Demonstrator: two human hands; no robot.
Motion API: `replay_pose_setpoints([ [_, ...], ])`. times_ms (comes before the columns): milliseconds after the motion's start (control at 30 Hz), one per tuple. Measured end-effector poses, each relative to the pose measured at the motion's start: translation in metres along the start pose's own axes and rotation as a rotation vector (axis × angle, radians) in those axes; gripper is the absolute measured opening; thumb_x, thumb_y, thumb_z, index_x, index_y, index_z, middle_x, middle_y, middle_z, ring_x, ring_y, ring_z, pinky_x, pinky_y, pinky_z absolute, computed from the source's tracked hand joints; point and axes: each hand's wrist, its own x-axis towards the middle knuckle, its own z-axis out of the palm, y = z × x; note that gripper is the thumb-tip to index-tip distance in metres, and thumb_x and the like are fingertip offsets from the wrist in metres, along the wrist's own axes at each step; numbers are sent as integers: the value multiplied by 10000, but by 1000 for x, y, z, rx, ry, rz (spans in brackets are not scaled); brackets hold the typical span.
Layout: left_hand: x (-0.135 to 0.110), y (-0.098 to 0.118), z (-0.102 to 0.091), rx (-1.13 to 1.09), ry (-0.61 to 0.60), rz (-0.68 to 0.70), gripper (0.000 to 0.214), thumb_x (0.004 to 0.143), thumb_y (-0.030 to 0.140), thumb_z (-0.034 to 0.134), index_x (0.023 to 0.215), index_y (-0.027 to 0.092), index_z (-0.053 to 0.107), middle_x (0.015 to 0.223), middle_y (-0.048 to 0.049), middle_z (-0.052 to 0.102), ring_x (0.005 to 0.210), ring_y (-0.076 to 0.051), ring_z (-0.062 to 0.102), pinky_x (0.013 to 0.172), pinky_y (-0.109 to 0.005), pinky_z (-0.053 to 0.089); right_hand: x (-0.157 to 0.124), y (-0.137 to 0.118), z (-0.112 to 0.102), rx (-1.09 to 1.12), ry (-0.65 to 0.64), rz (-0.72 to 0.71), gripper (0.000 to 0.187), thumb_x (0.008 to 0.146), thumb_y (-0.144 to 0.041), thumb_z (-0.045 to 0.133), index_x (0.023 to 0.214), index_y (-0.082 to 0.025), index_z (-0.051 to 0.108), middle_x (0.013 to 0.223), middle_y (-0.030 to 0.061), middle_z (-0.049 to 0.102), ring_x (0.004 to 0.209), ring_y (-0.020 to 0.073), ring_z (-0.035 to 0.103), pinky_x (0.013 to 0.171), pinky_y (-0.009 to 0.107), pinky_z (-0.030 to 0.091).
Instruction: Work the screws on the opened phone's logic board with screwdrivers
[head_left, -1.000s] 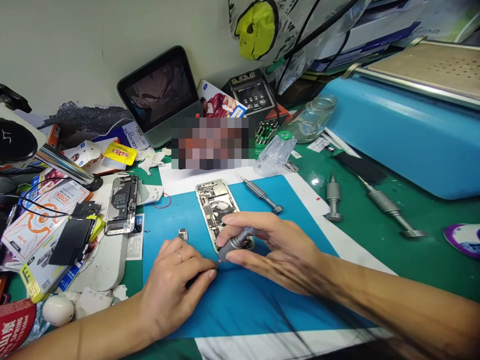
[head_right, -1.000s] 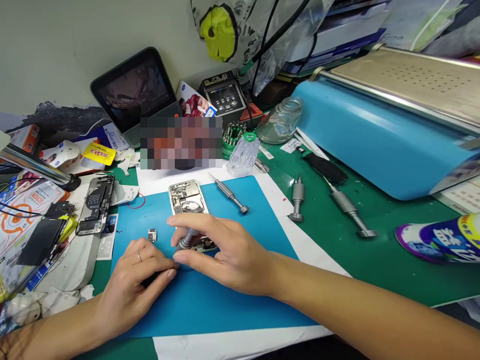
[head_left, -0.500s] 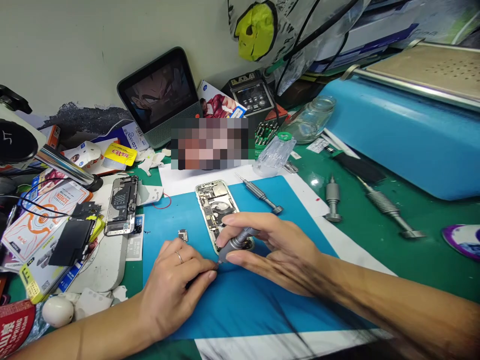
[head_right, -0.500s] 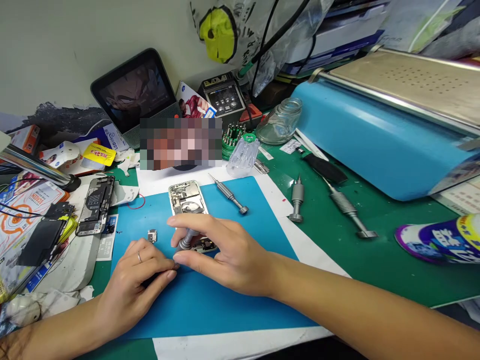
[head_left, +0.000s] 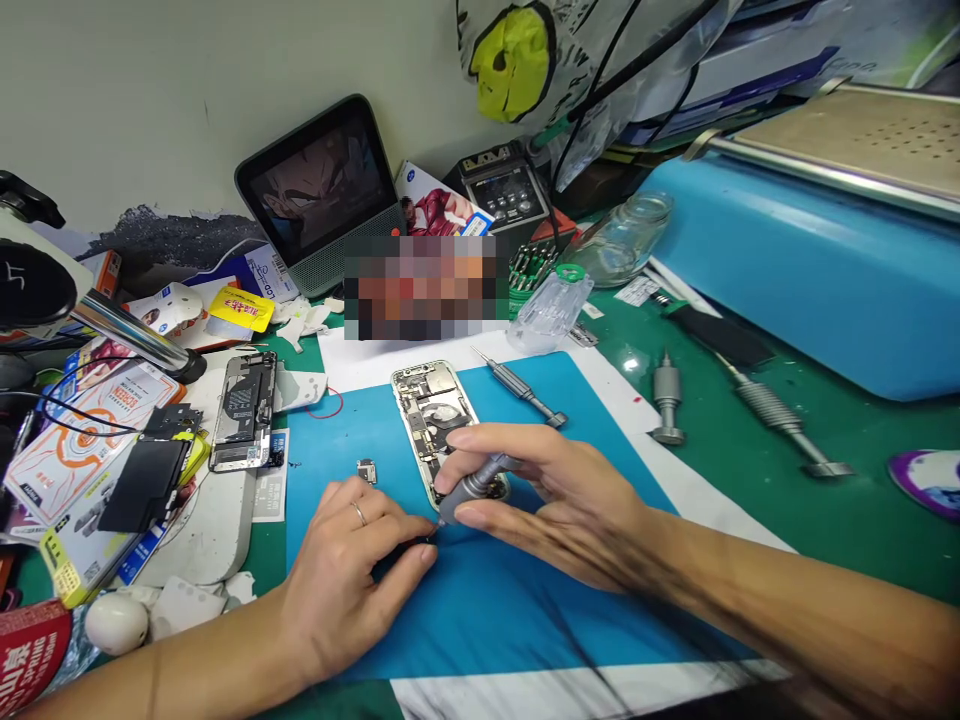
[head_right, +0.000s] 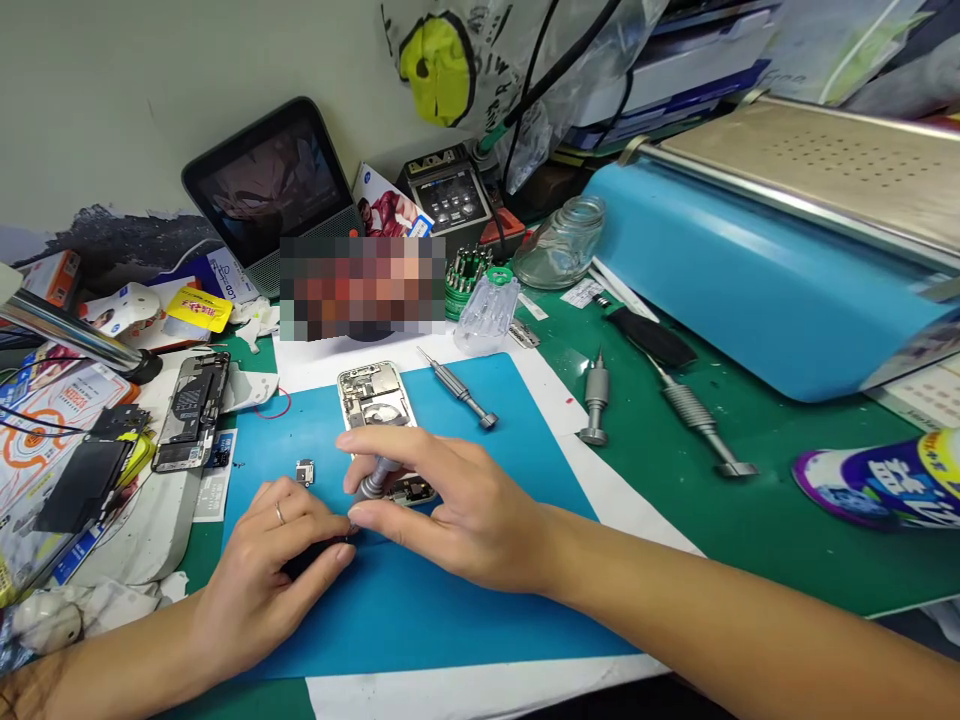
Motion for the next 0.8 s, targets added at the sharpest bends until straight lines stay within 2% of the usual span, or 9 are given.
replay_pose_setpoints([
  [367, -2, 4, -1, 10, -38, -69, 110, 953, 227, 582, 1059, 219, 555, 969, -29, 647, 897, -212, 566, 794, -368, 384, 1, 1, -1, 18, 90, -11, 545, 936, -190, 630, 1408, -364, 420, 947, 1, 696, 793, 165, 710, 712, 290, 629],
  [500, -4, 5, 0, 73, -58, -27, 147, 946, 231, 568, 1085, 209, 526, 1005, -48, 638, 893, -221, 560, 786, -374, 399, 3, 2, -4, 19, 152, -15, 528, 923, -193, 655, 1368, -356, 422, 900, 6, 689, 771, 178, 716, 690, 307, 630],
  [667, -3, 4, 0, 148, -113, 52, 266, 957, 247, 549, 1215, 185, 534, 1091, -89, 635, 953, -247, 567, 826, -406, 427, 5, 4, -6, -16, 264, -7, 442, 905, -179, 684, 1285, -285, 485, 924, 7, 653, 841, 162, 712, 756, 303, 636],
  [800, -2, 4, 0, 163, -136, 84, 347, 958, 241, 552, 1296, 175, 512, 1138, -104, 621, 987, -255, 558, 849, -421, 427, 5, 8, -6, -22, 253, 38, 431, 912, -196, 674, 1293, -288, 495, 935, 24, 661, 850, 178, 708, 765, 324, 641],
])
